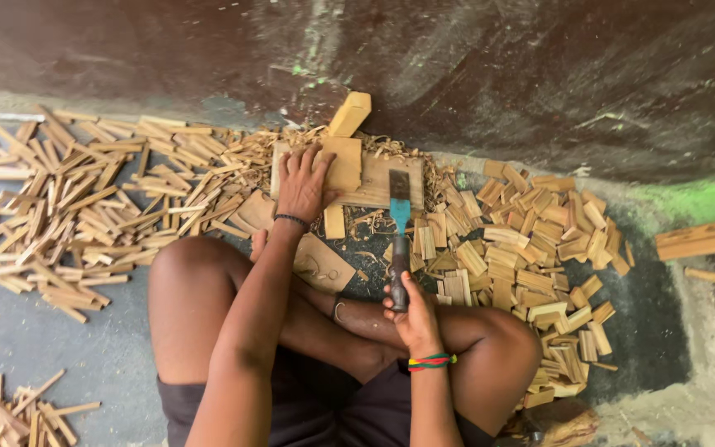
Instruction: The person sits cross-legged on the floor and uses a chisel and mallet to carve a small wooden block. They repeatedly strike the chisel to shape the wood, occasionally pausing to adjust the block or clear away wood shavings.
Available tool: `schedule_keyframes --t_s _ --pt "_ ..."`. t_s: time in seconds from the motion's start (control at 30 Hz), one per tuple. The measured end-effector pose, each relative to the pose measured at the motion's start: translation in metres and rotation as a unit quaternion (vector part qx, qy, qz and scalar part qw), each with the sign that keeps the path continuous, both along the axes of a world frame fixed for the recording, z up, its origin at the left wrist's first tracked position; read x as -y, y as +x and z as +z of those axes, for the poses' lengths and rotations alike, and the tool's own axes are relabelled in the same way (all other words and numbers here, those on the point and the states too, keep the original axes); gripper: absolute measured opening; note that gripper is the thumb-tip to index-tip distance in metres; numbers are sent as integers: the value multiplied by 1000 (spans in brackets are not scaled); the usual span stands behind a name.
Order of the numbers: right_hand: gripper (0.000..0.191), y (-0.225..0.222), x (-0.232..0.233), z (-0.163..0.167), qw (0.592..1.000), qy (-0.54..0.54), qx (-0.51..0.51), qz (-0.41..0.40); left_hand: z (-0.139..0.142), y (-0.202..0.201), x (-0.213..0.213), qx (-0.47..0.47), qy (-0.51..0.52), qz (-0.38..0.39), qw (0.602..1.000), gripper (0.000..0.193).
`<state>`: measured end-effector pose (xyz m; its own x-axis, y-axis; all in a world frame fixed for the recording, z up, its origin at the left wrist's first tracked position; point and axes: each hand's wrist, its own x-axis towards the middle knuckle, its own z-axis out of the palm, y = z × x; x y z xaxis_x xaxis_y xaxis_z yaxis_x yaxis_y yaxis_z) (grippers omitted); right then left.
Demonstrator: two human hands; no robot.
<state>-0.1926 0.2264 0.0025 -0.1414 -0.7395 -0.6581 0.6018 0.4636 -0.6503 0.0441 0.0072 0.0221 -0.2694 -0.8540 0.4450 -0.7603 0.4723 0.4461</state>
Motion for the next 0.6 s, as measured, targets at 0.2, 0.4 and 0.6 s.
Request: schedule_keyframes --t_s 0.2,0.4,0.6 --pt "30 -22 4 -15 996 -19 87 30 19 37 2 -12 75 1 997 68" --pt "25 -13 11 -19 997 29 -45 62 19 141 22 20 138 35 990 50" --pt "22 5 13 -23 971 30 -219 89 -7 303 -9 38 80 131 987 33"
